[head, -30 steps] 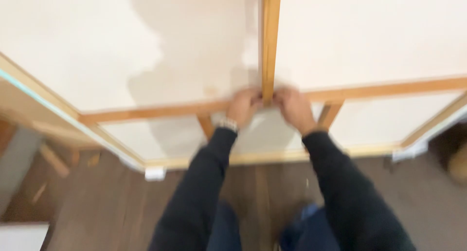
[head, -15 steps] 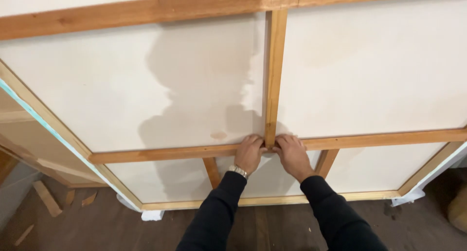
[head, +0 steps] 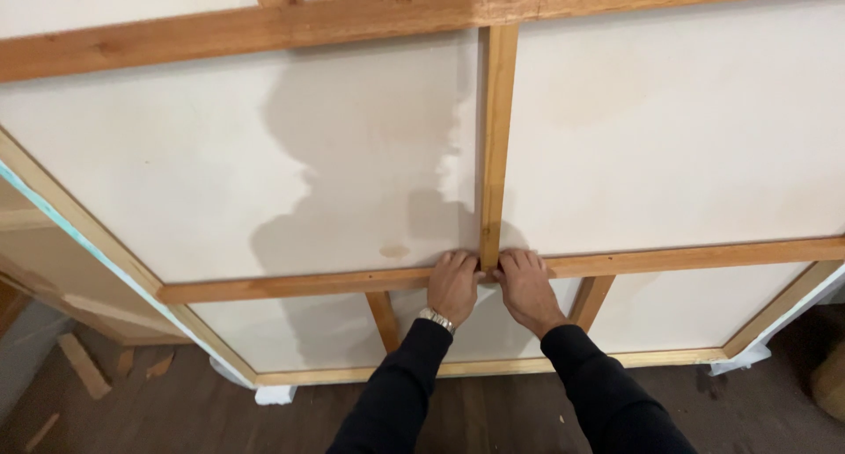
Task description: Applying wood glue to a wooden crossbar and fitting it into the back of a large canvas frame.
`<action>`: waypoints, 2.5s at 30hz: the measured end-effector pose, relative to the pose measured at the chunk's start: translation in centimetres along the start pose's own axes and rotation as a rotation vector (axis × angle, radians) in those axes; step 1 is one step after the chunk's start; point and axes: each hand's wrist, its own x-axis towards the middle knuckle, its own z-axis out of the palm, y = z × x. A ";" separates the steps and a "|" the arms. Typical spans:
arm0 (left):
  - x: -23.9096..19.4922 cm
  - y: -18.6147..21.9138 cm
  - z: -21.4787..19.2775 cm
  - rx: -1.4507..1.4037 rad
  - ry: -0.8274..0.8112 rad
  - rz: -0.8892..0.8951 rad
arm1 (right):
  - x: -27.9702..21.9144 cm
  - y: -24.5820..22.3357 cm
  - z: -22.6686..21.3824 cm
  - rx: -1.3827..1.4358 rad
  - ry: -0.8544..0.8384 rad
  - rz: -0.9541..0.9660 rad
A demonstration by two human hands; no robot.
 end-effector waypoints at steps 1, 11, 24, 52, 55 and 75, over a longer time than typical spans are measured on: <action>0.0 0.4 -0.3 0.000 -0.001 -0.012 | -0.1 -0.1 0.0 0.004 -0.010 -0.003; 1.0 0.5 -0.3 -0.032 -0.080 -0.124 | 0.7 -0.5 -0.1 0.008 -0.071 0.119; 1.5 -2.2 0.6 -0.112 -0.236 -0.127 | 1.7 1.3 -1.3 0.164 -0.113 0.063; -2.5 0.4 -4.0 -0.215 0.002 -0.006 | 0.2 -2.5 -0.3 -0.052 0.161 0.146; -1.9 0.2 -4.0 -0.194 0.031 0.014 | -0.1 -0.8 -0.4 0.025 0.146 0.164; -12.7 4.0 -1.9 -0.099 -0.054 -0.078 | -2.9 -2.0 -3.8 -0.305 -0.163 -0.174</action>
